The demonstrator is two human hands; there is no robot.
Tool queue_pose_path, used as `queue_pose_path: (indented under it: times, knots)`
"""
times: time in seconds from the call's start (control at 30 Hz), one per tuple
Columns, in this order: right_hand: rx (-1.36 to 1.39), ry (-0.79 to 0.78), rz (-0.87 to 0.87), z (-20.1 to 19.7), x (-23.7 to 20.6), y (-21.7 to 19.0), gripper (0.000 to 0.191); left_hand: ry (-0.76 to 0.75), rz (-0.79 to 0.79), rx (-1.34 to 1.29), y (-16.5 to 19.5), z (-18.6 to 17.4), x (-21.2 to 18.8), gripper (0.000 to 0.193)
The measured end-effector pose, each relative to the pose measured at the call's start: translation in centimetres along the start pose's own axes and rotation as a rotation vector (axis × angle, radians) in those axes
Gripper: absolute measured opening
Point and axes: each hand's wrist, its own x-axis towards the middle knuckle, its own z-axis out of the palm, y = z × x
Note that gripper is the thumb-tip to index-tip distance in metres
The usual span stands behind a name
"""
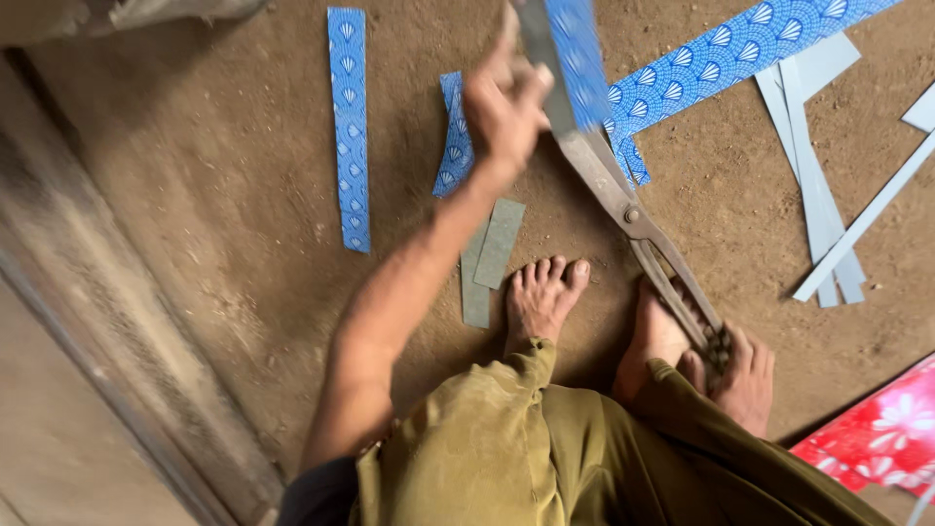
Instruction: The person uses large shears to cut patterned and plain paper strips into smaller rectangular pieces. They align the strips, cut them, and stack the resulting pieces on the floor.
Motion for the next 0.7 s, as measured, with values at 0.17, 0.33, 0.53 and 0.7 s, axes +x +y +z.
queue_pose_path:
  times: [0.17,0.33,0.53,0.7]
  knots:
    - [0.257,-0.244,0.605,1.2,-4.2,5.3,0.049,0.213,-0.16,-0.141,-4.4,-2.3,7.5,0.017]
    - [0.625,-0.511,0.541,2.7,-5.0,7.8,0.044,0.235,-0.175,-0.109,-5.6,-1.5,8.1,0.011]
    - [0.678,-0.588,0.527,3.9,-6.0,9.7,0.043,0.236,-0.285,-0.166,-3.9,1.4,3.9,0.049]
    - [0.696,-0.614,0.513,3.5,-6.6,10.0,0.042,0.12,-0.25,-0.074,-3.1,3.2,-1.4,0.083]
